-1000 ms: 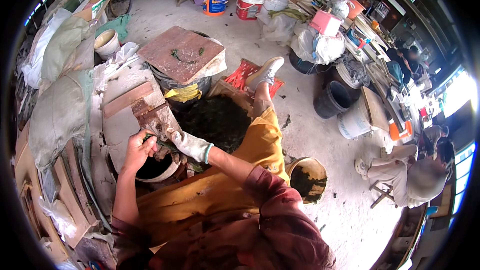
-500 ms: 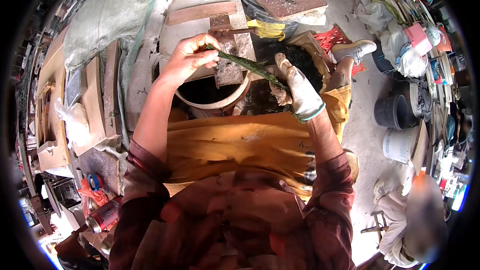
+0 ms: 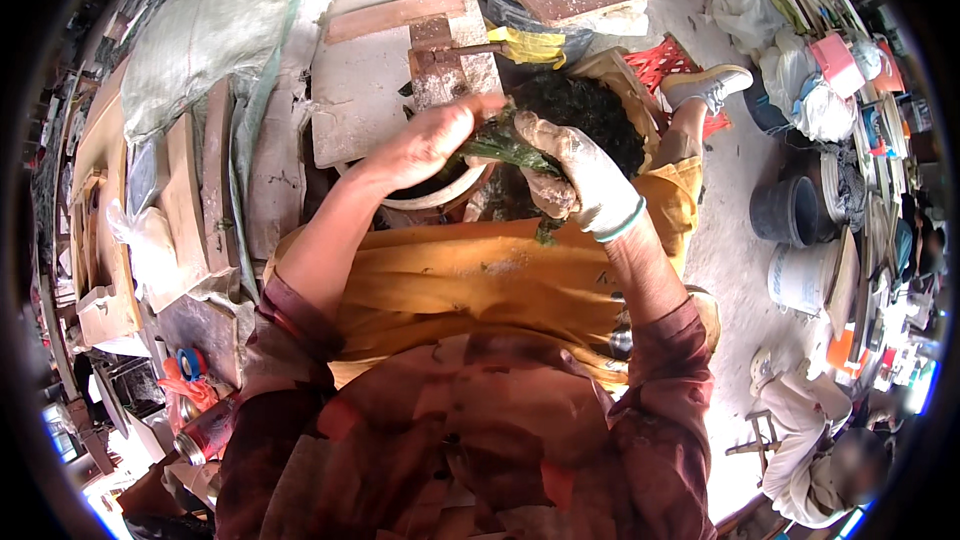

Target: The person sits on the floor and repeatedly picks up green leafy plant stems from a pile. They use a small handheld knife to trim the stems over a white bucket, dropping the trimmed pieces into the bucket. The process is repetitive, involving picking, trimming, and discarding the plant material.

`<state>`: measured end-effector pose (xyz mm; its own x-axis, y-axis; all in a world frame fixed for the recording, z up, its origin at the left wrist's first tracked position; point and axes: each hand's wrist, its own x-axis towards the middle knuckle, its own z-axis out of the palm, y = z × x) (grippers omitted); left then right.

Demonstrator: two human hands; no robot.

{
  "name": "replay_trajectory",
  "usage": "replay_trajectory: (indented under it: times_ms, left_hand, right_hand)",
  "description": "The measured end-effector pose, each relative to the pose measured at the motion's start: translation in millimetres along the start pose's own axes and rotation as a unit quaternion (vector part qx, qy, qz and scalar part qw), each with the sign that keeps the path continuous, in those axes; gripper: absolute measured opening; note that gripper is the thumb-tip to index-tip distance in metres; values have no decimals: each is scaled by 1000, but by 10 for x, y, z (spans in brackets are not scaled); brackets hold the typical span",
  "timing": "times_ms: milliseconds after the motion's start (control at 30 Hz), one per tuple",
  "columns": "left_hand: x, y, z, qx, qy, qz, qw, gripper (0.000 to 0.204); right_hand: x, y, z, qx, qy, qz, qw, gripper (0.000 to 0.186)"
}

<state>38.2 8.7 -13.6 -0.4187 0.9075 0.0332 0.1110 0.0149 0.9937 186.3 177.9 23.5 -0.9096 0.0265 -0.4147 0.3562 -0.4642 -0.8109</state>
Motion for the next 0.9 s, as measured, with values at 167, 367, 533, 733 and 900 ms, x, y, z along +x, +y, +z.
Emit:
replay_trajectory:
  times_ms: [167, 367, 533, 733, 900]
  left_hand:
    - [-35, 71, -73, 79, 63, -35, 994, 33]
    - [-26, 127, -85, 49, 61, -76, 994, 20]
    - [-55, 100, -191, 16, 92, -70, 993, 18]
    - [-17, 168, -84, -83, 111, -157, 978, 30]
    - [39, 167, 136, -90, 66, -190, 976, 31]
  right_hand:
    - [-52, -34, -122, -189, 19, -6, 982, 44]
    - [-93, 58, -158, -196, -1, 4, 981, 51]
    - [-38, 118, -140, -245, 47, 31, 968, 40]
    - [186, 392, -412, -197, 114, -111, 967, 32]
    - [239, 400, -146, -116, 107, -329, 931, 40]
